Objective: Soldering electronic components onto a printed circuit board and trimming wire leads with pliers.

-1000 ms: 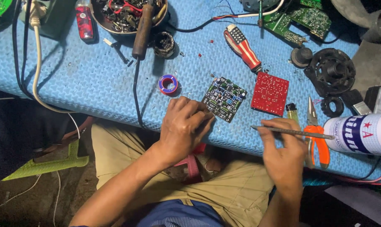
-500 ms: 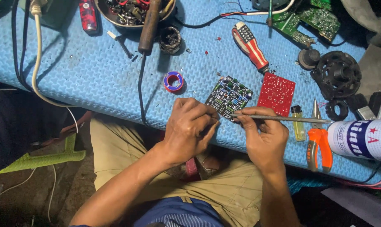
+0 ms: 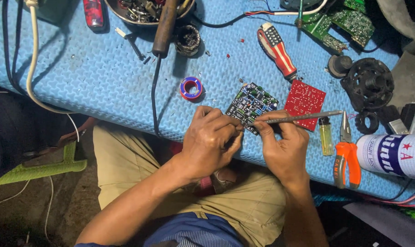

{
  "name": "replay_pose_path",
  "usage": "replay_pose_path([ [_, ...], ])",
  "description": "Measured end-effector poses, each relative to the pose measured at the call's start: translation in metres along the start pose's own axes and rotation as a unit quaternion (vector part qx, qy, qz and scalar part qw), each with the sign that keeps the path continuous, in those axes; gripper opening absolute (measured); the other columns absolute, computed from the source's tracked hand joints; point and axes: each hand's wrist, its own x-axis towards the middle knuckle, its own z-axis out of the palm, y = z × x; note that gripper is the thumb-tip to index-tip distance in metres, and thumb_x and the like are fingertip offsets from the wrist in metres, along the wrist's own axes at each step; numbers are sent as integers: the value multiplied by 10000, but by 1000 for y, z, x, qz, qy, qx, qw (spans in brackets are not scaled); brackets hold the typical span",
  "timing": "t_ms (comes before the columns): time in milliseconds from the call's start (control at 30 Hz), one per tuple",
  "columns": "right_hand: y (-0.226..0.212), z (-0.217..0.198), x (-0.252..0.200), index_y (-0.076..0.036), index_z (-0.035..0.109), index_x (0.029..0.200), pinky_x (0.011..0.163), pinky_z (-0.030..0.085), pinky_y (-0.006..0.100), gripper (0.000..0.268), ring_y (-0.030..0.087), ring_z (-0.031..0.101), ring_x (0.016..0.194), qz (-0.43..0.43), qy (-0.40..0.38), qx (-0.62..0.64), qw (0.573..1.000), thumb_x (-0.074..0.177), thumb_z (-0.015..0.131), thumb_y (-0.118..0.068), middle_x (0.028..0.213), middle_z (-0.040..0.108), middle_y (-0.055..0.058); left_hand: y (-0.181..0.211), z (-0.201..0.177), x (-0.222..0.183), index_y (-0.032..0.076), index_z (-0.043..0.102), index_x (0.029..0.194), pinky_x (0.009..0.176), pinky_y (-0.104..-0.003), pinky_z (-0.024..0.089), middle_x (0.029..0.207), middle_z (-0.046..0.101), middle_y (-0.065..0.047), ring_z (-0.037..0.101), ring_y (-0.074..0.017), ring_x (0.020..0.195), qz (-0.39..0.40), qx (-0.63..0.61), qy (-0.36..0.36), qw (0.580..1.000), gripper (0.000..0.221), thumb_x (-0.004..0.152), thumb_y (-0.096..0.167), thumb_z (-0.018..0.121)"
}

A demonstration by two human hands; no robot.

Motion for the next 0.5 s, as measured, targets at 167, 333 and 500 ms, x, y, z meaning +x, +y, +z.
replay_pose_path([
  [167,-1,2,3,-53,704,929,744,556,426,81,335,714,752,-2,-3,-17,1000,1008,720,-55,801,719,110,4,0,2,64,659,686,758,-422,461,812,734,-67,629,-261,662,-16,20,6,1000,140,783,19,748],
  [333,1,3,4,-59,699,923,767,562,418,91,330,715,767,-7,-5,-25,1000,1013,712,-50,803,723,101,3,1,2,58,663,678,751,-420,454,798,734,-71,625,-256,650,-26,11,4,1000,135,781,12,738],
  [500,1,2,5,-52,695,923,781,575,408,87,322,732,784,0,-18,-2,1000,1009,710,-48,800,728,106,3,0,3,53,661,673,749,-424,448,798,737,-80,625,-262,648,-33,-2,-5,999,141,792,8,723],
])
